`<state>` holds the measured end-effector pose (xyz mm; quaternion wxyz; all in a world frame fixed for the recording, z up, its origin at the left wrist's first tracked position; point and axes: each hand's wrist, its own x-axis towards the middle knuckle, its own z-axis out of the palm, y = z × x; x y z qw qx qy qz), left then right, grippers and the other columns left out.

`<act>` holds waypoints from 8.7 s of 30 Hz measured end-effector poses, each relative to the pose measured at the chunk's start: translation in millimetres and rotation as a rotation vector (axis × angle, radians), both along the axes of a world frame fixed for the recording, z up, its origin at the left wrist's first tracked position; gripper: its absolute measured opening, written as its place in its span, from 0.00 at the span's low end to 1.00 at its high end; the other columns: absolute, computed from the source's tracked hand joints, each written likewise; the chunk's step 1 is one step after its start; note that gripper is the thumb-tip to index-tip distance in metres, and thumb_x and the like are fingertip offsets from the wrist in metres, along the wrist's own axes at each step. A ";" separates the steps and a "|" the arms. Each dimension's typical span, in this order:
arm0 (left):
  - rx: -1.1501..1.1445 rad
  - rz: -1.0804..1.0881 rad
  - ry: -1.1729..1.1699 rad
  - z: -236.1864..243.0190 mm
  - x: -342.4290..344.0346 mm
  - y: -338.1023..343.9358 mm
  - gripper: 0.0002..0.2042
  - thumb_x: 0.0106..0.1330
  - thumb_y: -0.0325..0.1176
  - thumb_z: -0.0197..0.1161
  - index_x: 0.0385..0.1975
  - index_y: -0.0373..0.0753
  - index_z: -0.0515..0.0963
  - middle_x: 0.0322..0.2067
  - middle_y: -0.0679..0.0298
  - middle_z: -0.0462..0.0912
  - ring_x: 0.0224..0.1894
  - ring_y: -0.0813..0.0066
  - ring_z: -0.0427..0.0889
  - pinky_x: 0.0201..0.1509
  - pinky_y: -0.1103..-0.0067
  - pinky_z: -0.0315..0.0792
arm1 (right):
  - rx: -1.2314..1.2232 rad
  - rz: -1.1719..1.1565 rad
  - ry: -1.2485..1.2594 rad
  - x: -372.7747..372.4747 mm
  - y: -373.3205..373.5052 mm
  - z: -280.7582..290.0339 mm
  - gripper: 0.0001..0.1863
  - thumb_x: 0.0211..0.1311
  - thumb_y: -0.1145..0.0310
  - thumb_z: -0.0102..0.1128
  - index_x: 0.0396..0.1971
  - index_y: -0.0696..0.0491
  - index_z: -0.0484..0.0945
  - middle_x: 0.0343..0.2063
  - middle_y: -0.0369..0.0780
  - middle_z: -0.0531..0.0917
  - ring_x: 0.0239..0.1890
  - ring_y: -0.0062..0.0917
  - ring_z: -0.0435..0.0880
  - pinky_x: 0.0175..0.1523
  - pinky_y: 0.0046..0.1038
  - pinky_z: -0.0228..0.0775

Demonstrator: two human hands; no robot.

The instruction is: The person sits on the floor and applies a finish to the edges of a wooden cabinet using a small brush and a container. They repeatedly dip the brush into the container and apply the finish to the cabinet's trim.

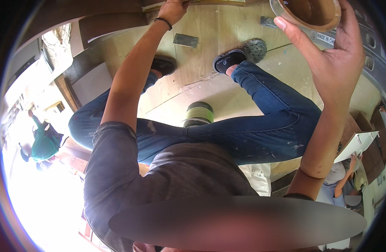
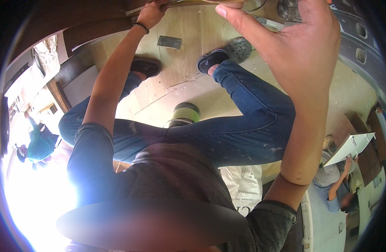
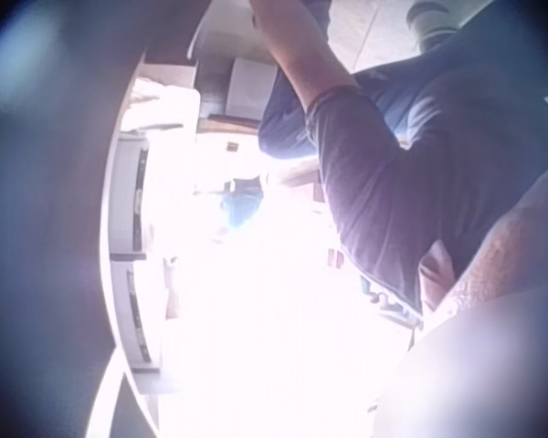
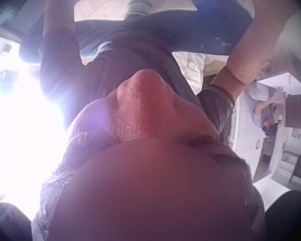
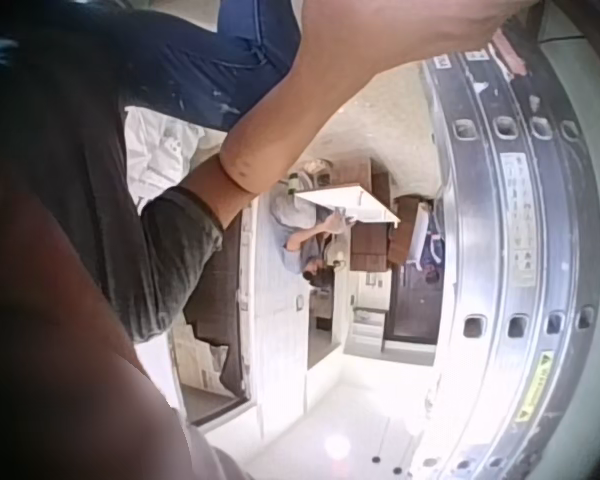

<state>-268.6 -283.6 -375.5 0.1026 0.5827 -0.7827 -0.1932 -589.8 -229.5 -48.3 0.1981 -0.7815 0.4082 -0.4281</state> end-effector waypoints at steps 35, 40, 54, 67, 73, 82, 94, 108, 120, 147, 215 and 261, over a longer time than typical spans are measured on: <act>0.147 0.007 -0.388 -21.9 -2.9 -7.4 0.21 0.79 0.51 0.47 0.58 0.49 0.80 0.49 0.48 0.84 0.51 0.47 0.83 0.56 0.58 0.78 | 0.133 -0.008 -0.081 -2.9 -0.9 -13.1 0.37 0.46 0.79 0.79 0.59 0.60 0.71 0.51 0.44 0.84 0.55 0.28 0.85 0.61 0.30 0.78; 0.167 0.119 -0.522 -55.2 25.6 -6.4 0.22 0.78 0.54 0.47 0.59 0.50 0.80 0.45 0.48 0.86 0.47 0.46 0.85 0.54 0.58 0.79 | 0.144 -0.032 -0.041 8.0 1.8 -5.5 0.37 0.46 0.80 0.79 0.58 0.59 0.71 0.50 0.43 0.84 0.55 0.28 0.85 0.61 0.29 0.77; 0.020 0.096 -0.541 -42.7 78.0 3.1 0.20 0.74 0.47 0.55 0.47 0.35 0.82 0.38 0.47 0.87 0.47 0.49 0.85 0.52 0.60 0.80 | 0.161 -0.066 0.069 16.9 6.1 17.9 0.34 0.46 0.79 0.79 0.55 0.58 0.74 0.48 0.40 0.85 0.53 0.25 0.84 0.60 0.28 0.74; -0.048 0.058 -0.126 -2.7 -63.9 0.2 0.13 0.74 0.40 0.53 0.49 0.48 0.84 0.42 0.51 0.86 0.46 0.50 0.85 0.52 0.58 0.79 | 0.462 -0.239 -0.255 14.3 4.6 31.9 0.36 0.47 0.79 0.78 0.59 0.61 0.71 0.49 0.44 0.85 0.54 0.29 0.85 0.61 0.30 0.76; 0.017 -0.027 -0.153 -5.5 -111.6 -5.4 0.15 0.73 0.38 0.51 0.51 0.56 0.85 0.46 0.52 0.87 0.47 0.49 0.86 0.55 0.56 0.78 | 0.032 -0.029 -0.071 -2.6 2.5 -2.1 0.38 0.48 0.81 0.77 0.61 0.63 0.69 0.52 0.47 0.84 0.55 0.32 0.86 0.62 0.32 0.79; 0.135 0.074 -0.162 -13.0 -143.4 -20.1 0.15 0.68 0.32 0.54 0.44 0.32 0.85 0.42 0.42 0.88 0.45 0.48 0.89 0.51 0.59 0.83 | 0.164 -0.087 -0.031 0.1 4.9 12.8 0.40 0.47 0.81 0.79 0.62 0.62 0.68 0.52 0.47 0.84 0.56 0.32 0.86 0.62 0.32 0.79; 0.044 -0.031 -0.234 -45.5 -133.8 -23.0 0.14 0.68 0.33 0.54 0.44 0.37 0.84 0.44 0.49 0.88 0.49 0.51 0.87 0.56 0.61 0.79 | 0.061 -0.020 -0.092 -5.9 -0.4 -10.5 0.40 0.46 0.80 0.79 0.61 0.61 0.68 0.52 0.47 0.85 0.55 0.32 0.86 0.61 0.32 0.81; 0.061 0.053 -0.294 -34.0 -93.2 -15.9 0.14 0.70 0.38 0.55 0.43 0.39 0.85 0.41 0.49 0.88 0.44 0.51 0.88 0.49 0.59 0.81 | 0.196 -0.046 -0.022 8.0 3.4 11.7 0.34 0.48 0.81 0.77 0.58 0.60 0.71 0.49 0.44 0.85 0.54 0.28 0.86 0.61 0.30 0.78; 0.025 0.025 -0.387 -39.8 -49.7 -14.0 0.15 0.70 0.37 0.52 0.40 0.38 0.86 0.39 0.48 0.88 0.43 0.50 0.89 0.47 0.59 0.82 | 0.117 -0.004 -0.122 1.2 -0.6 -12.1 0.35 0.49 0.81 0.76 0.59 0.60 0.71 0.49 0.44 0.85 0.54 0.28 0.86 0.60 0.30 0.79; -0.069 0.032 -0.561 -23.8 48.0 -9.5 0.15 0.71 0.41 0.55 0.38 0.37 0.86 0.37 0.49 0.88 0.42 0.50 0.89 0.49 0.60 0.82 | 0.065 -0.039 -0.065 7.9 4.0 -6.6 0.35 0.48 0.80 0.77 0.59 0.60 0.71 0.50 0.44 0.85 0.55 0.28 0.86 0.61 0.30 0.77; -0.269 0.154 0.120 387.8 -4.4 176.5 0.09 0.71 0.31 0.62 0.49 0.43 0.83 0.38 0.59 0.87 0.39 0.59 0.86 0.45 0.71 0.77 | -0.149 0.062 0.331 49.4 35.6 14.1 0.30 0.52 0.67 0.77 0.57 0.42 0.78 0.50 0.33 0.85 0.55 0.29 0.82 0.67 0.39 0.63; 0.346 1.207 1.003 -20.1 8.7 99.6 0.12 0.75 0.31 0.59 0.48 0.26 0.78 0.36 0.53 0.90 0.32 0.70 0.89 0.37 0.75 0.82 | 0.172 -0.049 0.248 62.2 15.8 71.6 0.39 0.46 0.82 0.76 0.60 0.69 0.68 0.55 0.57 0.81 0.59 0.45 0.82 0.66 0.44 0.75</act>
